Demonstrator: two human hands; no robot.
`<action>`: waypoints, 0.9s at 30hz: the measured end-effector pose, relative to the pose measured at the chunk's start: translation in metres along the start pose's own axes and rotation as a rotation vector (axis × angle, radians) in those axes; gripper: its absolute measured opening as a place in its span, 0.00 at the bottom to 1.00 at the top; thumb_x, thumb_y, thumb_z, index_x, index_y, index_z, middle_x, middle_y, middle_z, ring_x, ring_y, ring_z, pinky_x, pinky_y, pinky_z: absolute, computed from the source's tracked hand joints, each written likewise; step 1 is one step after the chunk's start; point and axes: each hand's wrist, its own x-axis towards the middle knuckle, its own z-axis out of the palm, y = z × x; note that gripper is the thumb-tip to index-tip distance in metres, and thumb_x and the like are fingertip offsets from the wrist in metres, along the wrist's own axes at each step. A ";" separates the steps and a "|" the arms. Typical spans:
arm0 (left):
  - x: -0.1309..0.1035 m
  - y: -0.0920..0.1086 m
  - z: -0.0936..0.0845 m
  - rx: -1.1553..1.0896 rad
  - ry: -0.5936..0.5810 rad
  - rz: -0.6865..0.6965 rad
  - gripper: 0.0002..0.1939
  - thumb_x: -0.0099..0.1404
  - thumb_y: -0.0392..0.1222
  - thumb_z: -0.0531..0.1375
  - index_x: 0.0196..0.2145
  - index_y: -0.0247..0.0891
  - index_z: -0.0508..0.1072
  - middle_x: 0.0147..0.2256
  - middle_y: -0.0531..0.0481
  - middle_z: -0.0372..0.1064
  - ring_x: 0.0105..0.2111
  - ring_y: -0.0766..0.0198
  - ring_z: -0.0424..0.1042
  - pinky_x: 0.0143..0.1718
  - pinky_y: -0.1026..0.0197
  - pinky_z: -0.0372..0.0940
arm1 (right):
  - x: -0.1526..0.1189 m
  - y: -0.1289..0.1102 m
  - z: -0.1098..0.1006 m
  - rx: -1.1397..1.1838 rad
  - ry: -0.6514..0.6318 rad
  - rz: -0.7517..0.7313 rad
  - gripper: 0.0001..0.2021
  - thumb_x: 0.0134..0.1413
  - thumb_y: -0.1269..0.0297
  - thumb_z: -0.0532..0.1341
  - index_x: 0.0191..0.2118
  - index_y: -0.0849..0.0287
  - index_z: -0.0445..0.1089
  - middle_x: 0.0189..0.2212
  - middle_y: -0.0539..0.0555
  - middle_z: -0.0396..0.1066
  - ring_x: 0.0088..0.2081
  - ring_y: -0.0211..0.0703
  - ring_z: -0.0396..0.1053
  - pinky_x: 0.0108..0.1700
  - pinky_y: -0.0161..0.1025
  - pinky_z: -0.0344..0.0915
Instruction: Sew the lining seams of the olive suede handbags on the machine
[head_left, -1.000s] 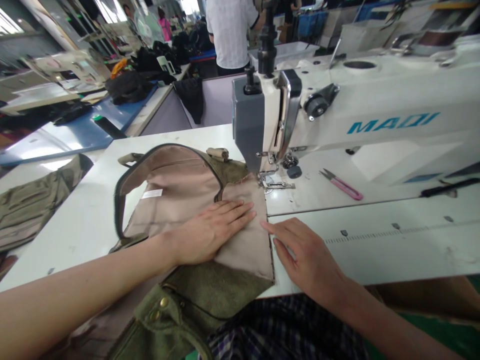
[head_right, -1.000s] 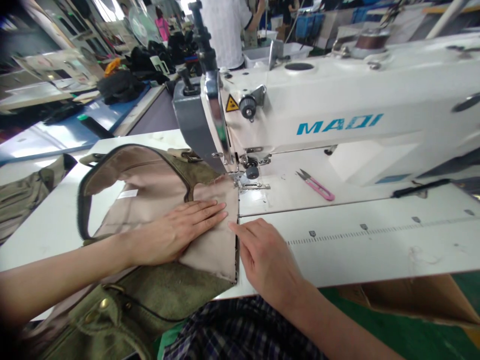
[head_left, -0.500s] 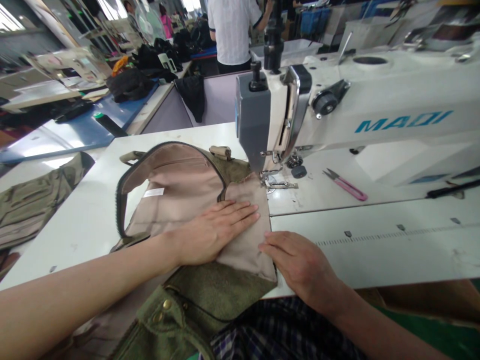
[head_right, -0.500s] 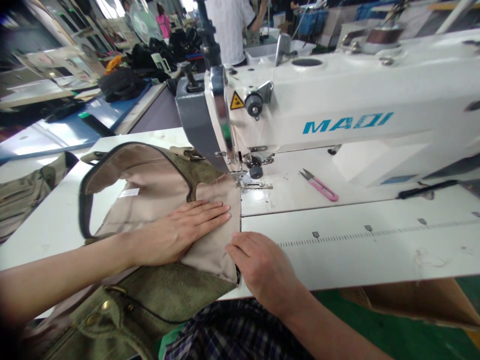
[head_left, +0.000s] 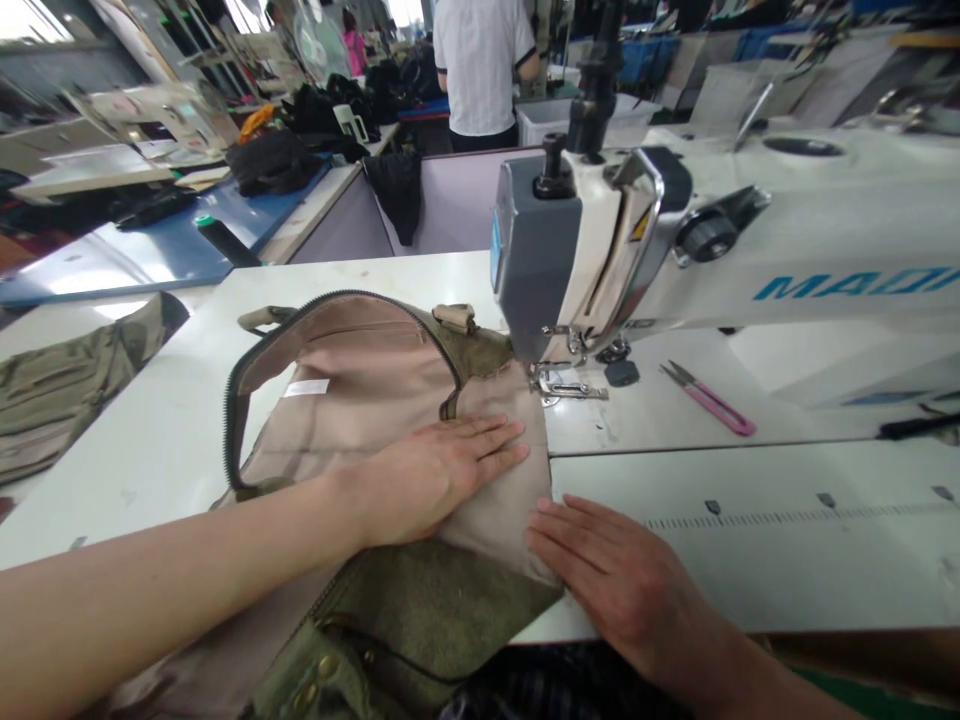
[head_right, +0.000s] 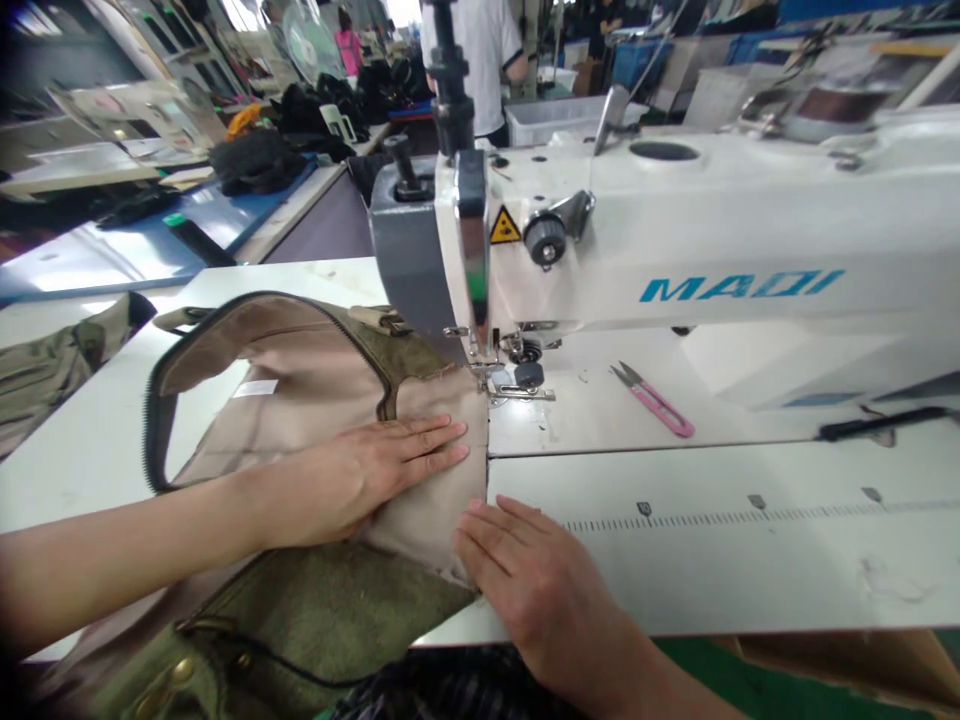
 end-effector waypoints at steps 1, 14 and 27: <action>0.002 -0.004 -0.001 -0.001 0.002 0.004 0.42 0.57 0.32 0.58 0.67 0.30 0.47 0.68 0.39 0.35 0.68 0.57 0.39 0.67 0.55 0.43 | 0.003 0.004 0.000 -0.010 -0.001 -0.009 0.17 0.63 0.79 0.47 0.48 0.67 0.72 0.44 0.59 0.76 0.48 0.45 0.73 0.52 0.45 0.71; 0.024 -0.059 -0.013 -0.046 0.028 0.000 0.47 0.51 0.25 0.60 0.67 0.33 0.47 0.68 0.39 0.37 0.68 0.57 0.42 0.66 0.57 0.46 | 0.029 0.052 0.012 -0.057 0.048 -0.058 0.15 0.63 0.78 0.51 0.47 0.65 0.73 0.45 0.59 0.76 0.48 0.44 0.73 0.54 0.45 0.70; 0.017 -0.030 -0.056 0.031 0.064 -0.258 0.25 0.73 0.47 0.45 0.32 0.32 0.76 0.27 0.45 0.73 0.28 0.61 0.71 0.37 0.57 0.66 | 0.034 0.066 0.019 -0.032 0.005 0.037 0.24 0.55 0.82 0.50 0.57 0.65 0.65 0.53 0.63 0.69 0.56 0.49 0.65 0.60 0.53 0.63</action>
